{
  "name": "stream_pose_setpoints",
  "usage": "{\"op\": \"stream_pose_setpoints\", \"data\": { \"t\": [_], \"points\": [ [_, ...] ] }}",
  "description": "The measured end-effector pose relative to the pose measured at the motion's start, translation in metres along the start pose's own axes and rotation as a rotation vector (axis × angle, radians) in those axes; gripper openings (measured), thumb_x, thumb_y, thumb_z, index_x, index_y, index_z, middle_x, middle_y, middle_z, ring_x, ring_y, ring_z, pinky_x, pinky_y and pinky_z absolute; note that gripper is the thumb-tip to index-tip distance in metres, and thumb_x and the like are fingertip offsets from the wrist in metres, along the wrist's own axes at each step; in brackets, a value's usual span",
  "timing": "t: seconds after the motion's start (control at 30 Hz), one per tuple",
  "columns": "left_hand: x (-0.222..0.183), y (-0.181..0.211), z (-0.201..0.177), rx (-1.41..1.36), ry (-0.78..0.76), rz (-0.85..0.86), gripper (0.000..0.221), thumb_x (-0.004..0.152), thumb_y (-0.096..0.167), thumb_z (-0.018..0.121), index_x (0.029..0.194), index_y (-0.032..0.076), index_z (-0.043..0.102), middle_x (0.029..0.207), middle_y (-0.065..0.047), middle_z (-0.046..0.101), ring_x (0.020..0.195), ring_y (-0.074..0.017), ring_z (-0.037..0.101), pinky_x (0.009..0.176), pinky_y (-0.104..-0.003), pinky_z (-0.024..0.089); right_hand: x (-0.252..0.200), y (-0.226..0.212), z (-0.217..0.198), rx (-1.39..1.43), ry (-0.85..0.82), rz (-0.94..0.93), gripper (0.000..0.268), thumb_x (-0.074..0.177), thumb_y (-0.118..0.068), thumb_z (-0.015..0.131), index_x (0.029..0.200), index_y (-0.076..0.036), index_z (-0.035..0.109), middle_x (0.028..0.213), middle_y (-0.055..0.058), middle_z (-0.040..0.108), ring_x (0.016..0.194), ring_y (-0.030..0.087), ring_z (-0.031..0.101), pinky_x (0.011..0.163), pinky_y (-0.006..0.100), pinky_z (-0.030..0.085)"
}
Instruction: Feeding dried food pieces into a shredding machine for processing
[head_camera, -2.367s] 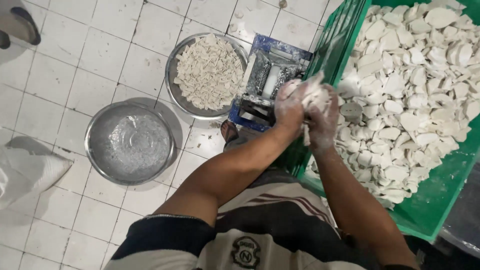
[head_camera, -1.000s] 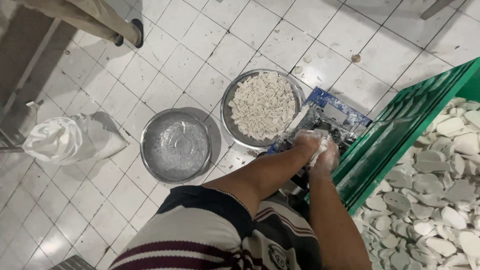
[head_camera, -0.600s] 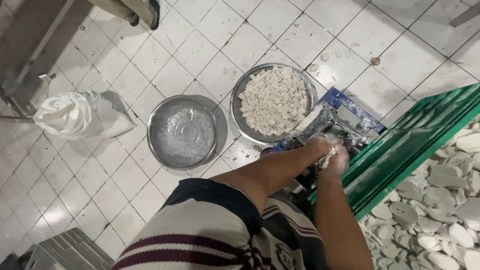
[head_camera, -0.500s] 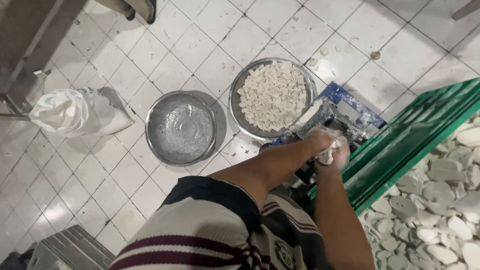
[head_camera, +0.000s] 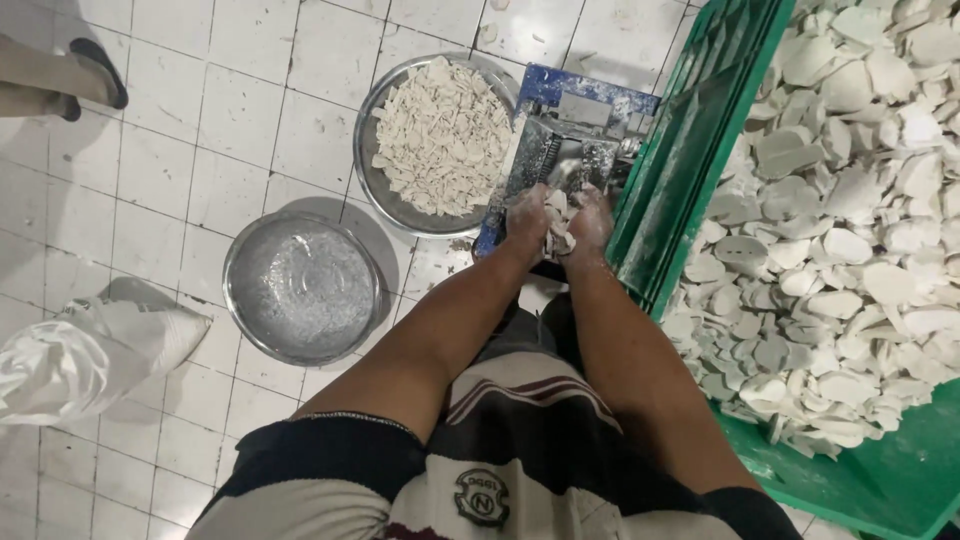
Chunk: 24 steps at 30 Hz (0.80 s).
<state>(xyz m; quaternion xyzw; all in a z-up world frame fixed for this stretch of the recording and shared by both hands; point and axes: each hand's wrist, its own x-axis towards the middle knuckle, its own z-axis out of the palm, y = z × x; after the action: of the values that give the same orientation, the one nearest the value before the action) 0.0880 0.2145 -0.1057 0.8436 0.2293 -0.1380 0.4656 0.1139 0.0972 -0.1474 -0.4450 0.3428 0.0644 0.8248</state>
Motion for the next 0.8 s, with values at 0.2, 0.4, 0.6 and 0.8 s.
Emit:
{"op": "stream_pose_setpoints", "data": {
  "t": [0.2,0.4,0.6,0.8],
  "points": [
    [0.013,0.007,0.003,-0.731,0.050,-0.537,0.066,0.096,0.056,0.061,0.143,0.010,0.057,0.133,-0.028,0.056,0.119,-0.0449,0.059,0.087,-0.061,0.043,0.009,-0.003,0.010,-0.327,0.291,0.266,0.059,0.087,-0.028,0.081,0.142,-0.032,0.059,0.140,-0.001,0.062,0.130,0.034,0.059,0.113,0.057,0.056],
    [-0.009,0.038,-0.021,-0.723,0.052,-0.627,0.096,0.095,0.067,0.064,0.165,0.016,0.023,0.160,-0.023,0.029,0.145,-0.0418,0.039,0.119,-0.060,0.041,0.011,-0.004,0.045,-0.915,0.438,0.438,0.092,0.070,-0.048,0.093,0.147,-0.017,0.055,0.134,0.016,0.066,0.127,0.033,0.064,0.094,0.049,0.061],
    [-0.010,0.019,-0.006,-0.737,0.064,-0.546,0.087,0.092,0.058,0.073,0.156,0.010,0.038,0.155,-0.027,0.034,0.141,-0.0451,0.041,0.112,-0.061,0.044,0.013,0.016,0.020,-0.491,0.261,0.241,0.056,0.087,-0.039,0.086,0.134,-0.019,0.062,0.128,0.017,0.067,0.111,0.040,0.071,0.070,0.056,0.068],
    [-0.003,-0.038,0.023,-0.025,-0.079,-0.025,0.060,0.110,0.034,0.055,0.160,0.009,0.035,0.140,-0.026,0.054,0.136,-0.0458,0.050,0.114,-0.058,0.047,-0.051,-0.043,0.047,-0.248,-0.011,0.243,0.025,0.089,-0.013,0.065,0.113,-0.009,0.071,0.091,0.005,0.066,0.072,0.014,0.056,0.055,0.027,0.046]
  ]
}}
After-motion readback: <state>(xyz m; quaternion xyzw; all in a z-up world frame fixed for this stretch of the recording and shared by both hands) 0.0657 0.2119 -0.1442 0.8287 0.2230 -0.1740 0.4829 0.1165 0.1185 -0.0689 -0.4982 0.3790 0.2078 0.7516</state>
